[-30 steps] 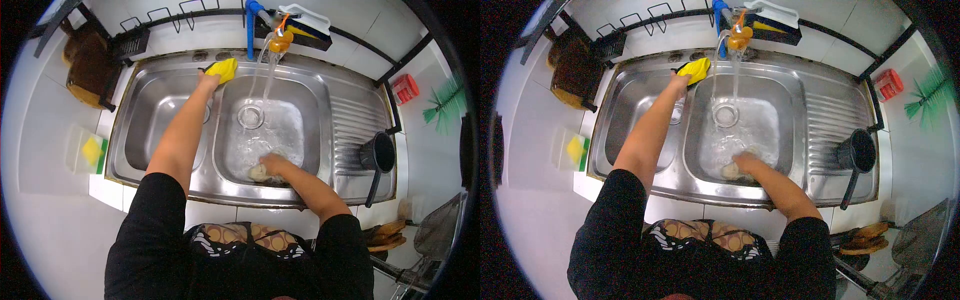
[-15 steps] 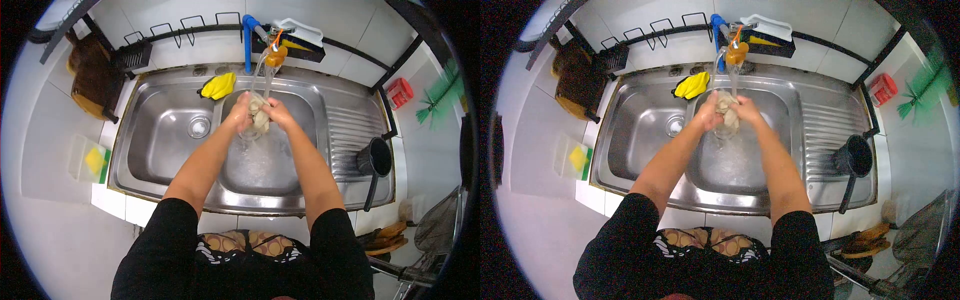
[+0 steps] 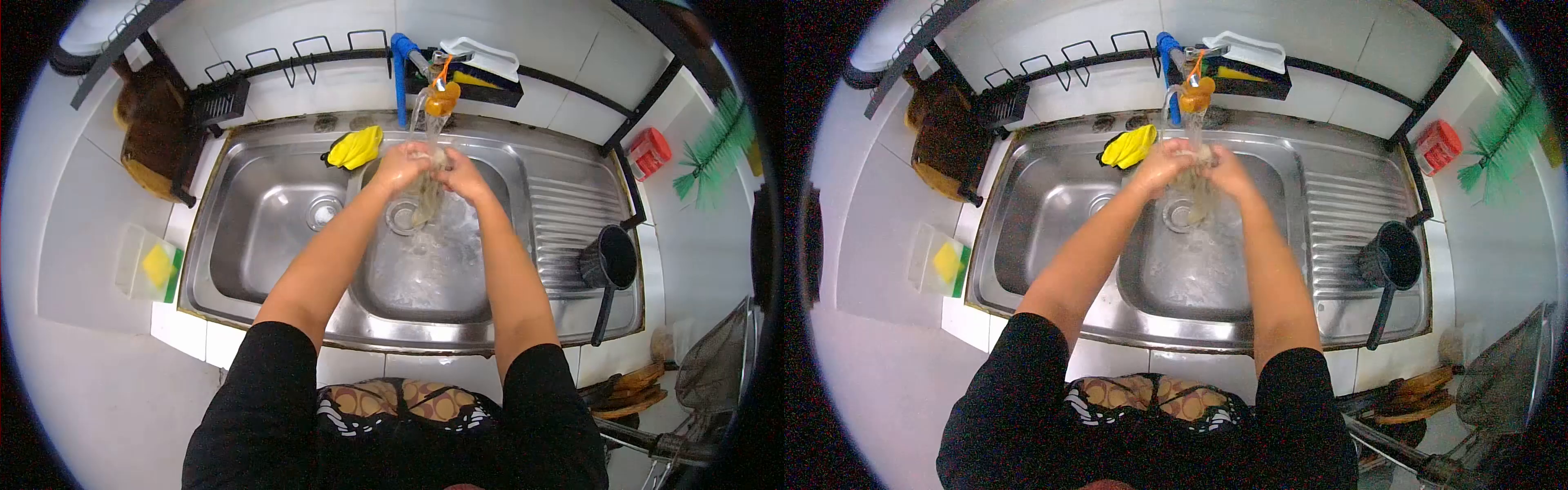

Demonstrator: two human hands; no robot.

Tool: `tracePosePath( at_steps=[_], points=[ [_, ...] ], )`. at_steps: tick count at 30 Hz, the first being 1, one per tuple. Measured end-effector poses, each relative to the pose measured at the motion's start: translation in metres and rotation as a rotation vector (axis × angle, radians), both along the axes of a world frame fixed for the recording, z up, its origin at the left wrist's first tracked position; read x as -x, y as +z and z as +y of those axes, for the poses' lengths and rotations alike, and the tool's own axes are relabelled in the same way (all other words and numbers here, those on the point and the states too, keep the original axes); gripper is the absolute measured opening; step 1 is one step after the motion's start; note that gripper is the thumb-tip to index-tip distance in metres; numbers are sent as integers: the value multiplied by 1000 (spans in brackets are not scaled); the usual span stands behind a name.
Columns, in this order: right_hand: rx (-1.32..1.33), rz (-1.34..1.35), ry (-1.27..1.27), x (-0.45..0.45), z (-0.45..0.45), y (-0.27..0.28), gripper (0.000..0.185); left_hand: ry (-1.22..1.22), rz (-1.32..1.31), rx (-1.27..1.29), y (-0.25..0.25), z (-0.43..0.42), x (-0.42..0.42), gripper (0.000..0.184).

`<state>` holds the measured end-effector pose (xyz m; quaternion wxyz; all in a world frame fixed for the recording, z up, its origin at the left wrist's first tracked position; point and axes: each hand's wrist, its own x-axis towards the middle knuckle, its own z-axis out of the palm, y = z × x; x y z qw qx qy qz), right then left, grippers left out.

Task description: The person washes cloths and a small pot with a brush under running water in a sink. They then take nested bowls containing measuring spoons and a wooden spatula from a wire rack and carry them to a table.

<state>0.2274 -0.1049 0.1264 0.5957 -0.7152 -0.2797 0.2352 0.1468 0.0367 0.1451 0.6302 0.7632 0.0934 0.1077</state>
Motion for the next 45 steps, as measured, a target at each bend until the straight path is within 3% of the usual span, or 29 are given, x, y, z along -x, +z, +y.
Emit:
tracePosePath(
  at_steps=[3,6,9,12,15,16,19,20,21,23,26,27,29,33,35,37,39,42,45],
  points=[
    [259,-344,9,-7,-4,5,47,-49,12,173,6,-2,-2,18],
    [53,-111,92,-8,-7,4,56,-78,-58,69,11,-2,-3,20],
    [-128,304,152,4,-15,22,58,-176,-171,-123,17,3,-4,19],
    [246,-543,-302,0,-1,3,54,95,8,-53,2,8,-10,16],
    [152,-258,-243,17,5,5,53,325,45,279,-17,10,-24,10],
    [110,-245,-138,30,8,-2,55,353,63,398,-7,6,-21,9],
    [182,-316,-304,49,11,-17,61,385,74,691,2,-3,-14,8],
    [229,-442,-286,47,10,-28,43,361,42,733,-3,-2,-14,9],
    [156,-423,-237,33,14,-52,36,334,11,773,-6,0,-14,9],
    [10,-385,-141,-1,24,-99,24,242,42,599,2,-2,-5,10],
    [-77,-444,-301,-3,24,-69,9,182,2,220,-2,6,-8,11],
    [-104,-259,-298,0,25,-46,9,177,-22,74,-5,9,-9,12],
    [-151,112,-288,11,27,6,10,199,50,66,8,-3,-3,12],
    [-133,-283,-254,6,36,13,17,293,46,268,16,-15,-7,14],
    [-193,-647,-189,16,28,10,25,238,83,222,28,-12,-5,12],
    [-139,-707,-231,32,21,9,29,212,82,210,29,-12,-4,13],
    [21,-469,-387,42,19,11,28,211,32,224,25,-10,-11,15],
    [71,-485,-381,29,14,8,20,121,-122,-338,15,-2,-15,18],
    [-188,-351,-288,3,18,2,16,147,-87,-809,36,-4,-5,28]
  ],
)
